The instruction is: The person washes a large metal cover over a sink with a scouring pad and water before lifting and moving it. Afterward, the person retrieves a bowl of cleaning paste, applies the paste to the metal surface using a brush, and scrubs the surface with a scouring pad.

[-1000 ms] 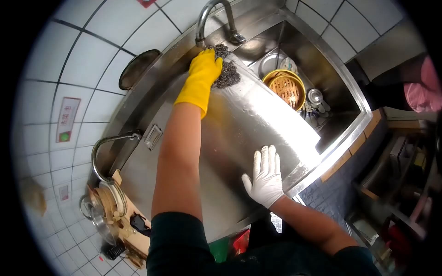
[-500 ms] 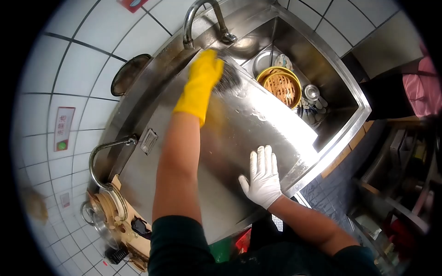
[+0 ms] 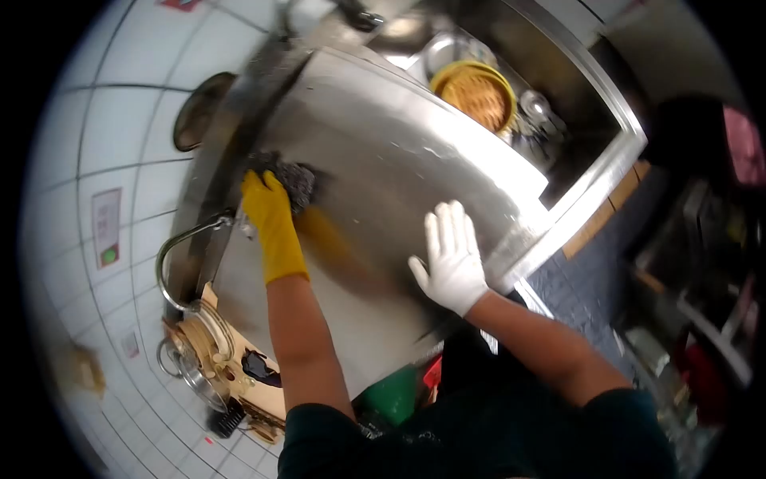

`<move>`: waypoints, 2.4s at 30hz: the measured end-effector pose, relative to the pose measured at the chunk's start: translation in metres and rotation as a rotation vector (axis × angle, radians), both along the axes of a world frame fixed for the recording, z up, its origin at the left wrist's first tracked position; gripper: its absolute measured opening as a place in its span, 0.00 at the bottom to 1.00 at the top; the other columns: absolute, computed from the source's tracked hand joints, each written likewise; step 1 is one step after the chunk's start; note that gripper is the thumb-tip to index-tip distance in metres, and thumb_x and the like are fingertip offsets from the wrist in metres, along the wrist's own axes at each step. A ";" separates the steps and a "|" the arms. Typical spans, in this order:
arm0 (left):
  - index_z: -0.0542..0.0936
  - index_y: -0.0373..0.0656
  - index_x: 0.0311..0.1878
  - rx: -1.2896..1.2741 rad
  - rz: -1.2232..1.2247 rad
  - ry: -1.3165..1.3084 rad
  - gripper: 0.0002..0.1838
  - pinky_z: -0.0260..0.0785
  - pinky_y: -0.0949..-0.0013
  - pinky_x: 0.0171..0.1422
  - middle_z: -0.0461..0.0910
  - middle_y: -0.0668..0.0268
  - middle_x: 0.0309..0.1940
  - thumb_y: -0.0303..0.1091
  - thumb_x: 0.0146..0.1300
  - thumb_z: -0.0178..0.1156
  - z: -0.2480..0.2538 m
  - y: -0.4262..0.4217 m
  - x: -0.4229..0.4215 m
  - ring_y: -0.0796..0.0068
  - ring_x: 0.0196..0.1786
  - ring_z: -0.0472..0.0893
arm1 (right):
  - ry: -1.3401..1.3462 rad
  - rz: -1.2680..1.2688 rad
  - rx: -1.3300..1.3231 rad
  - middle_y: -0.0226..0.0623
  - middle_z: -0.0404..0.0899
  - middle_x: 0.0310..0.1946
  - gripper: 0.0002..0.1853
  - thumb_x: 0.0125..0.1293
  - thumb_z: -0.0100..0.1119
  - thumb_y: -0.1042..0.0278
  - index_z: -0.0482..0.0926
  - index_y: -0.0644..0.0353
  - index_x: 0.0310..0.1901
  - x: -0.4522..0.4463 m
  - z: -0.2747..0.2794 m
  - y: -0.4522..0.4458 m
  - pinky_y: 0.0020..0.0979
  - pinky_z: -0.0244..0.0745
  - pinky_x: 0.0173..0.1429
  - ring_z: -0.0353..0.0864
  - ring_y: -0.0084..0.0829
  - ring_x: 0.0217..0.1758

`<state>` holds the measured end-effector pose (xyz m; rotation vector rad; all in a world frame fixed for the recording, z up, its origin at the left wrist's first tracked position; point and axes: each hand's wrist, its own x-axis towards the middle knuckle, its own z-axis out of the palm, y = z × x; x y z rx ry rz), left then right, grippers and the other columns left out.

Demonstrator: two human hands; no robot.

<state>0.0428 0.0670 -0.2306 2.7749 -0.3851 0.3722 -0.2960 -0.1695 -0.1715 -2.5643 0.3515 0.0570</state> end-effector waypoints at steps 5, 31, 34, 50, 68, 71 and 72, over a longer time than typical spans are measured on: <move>0.79 0.44 0.76 0.016 -0.508 0.020 0.37 0.68 0.46 0.81 0.77 0.43 0.74 0.58 0.72 0.67 0.039 -0.226 -0.074 0.40 0.77 0.73 | -0.555 0.185 0.076 0.46 0.86 0.60 0.21 0.64 0.67 0.74 0.85 0.66 0.59 -0.016 -0.022 -0.008 0.48 0.76 0.78 0.85 0.46 0.68; 0.63 0.33 0.85 0.251 -0.560 0.289 0.62 0.45 0.35 0.91 0.52 0.38 0.88 0.78 0.66 0.64 0.053 -0.248 -0.206 0.24 0.87 0.52 | -0.387 -0.048 0.036 0.63 0.64 0.82 0.39 0.71 0.68 0.66 0.68 0.63 0.81 -0.132 -0.023 -0.112 0.56 0.57 0.89 0.60 0.65 0.87; 0.64 0.33 0.85 0.348 -0.659 0.234 0.56 0.46 0.36 0.91 0.52 0.37 0.88 0.71 0.70 0.66 0.054 -0.183 -0.227 0.26 0.88 0.51 | -0.367 -0.076 -0.160 0.59 0.65 0.82 0.35 0.77 0.63 0.65 0.67 0.63 0.81 -0.115 -0.027 -0.163 0.56 0.58 0.90 0.62 0.62 0.87; 0.69 0.28 0.80 0.250 -0.496 0.116 0.49 0.54 0.39 0.88 0.62 0.31 0.83 0.65 0.76 0.63 0.020 -0.200 -0.275 0.31 0.85 0.62 | -0.260 -0.177 0.668 0.45 0.71 0.82 0.28 0.90 0.46 0.48 0.74 0.50 0.81 -0.070 -0.082 -0.213 0.41 0.60 0.90 0.69 0.44 0.84; 0.65 0.28 0.82 0.257 -0.569 0.286 0.53 0.53 0.36 0.88 0.58 0.31 0.84 0.62 0.70 0.71 0.047 -0.162 -0.319 0.25 0.83 0.61 | -0.422 -0.034 0.142 0.47 0.69 0.83 0.23 0.89 0.44 0.58 0.76 0.52 0.78 -0.069 -0.099 -0.209 0.44 0.63 0.89 0.69 0.49 0.84; 0.69 0.29 0.80 0.191 -0.535 0.176 0.51 0.57 0.40 0.87 0.61 0.33 0.83 0.65 0.71 0.69 0.028 -0.257 -0.281 0.28 0.82 0.64 | -0.429 -0.035 0.094 0.46 0.70 0.82 0.23 0.89 0.44 0.59 0.77 0.51 0.78 -0.070 -0.101 -0.208 0.44 0.62 0.89 0.69 0.48 0.84; 0.71 0.30 0.79 0.150 -0.561 0.115 0.50 0.59 0.43 0.86 0.64 0.32 0.82 0.66 0.72 0.68 0.026 -0.276 -0.271 0.28 0.81 0.66 | -0.435 -0.028 0.057 0.46 0.70 0.82 0.23 0.89 0.44 0.59 0.77 0.51 0.78 -0.069 -0.101 -0.210 0.44 0.62 0.89 0.69 0.48 0.84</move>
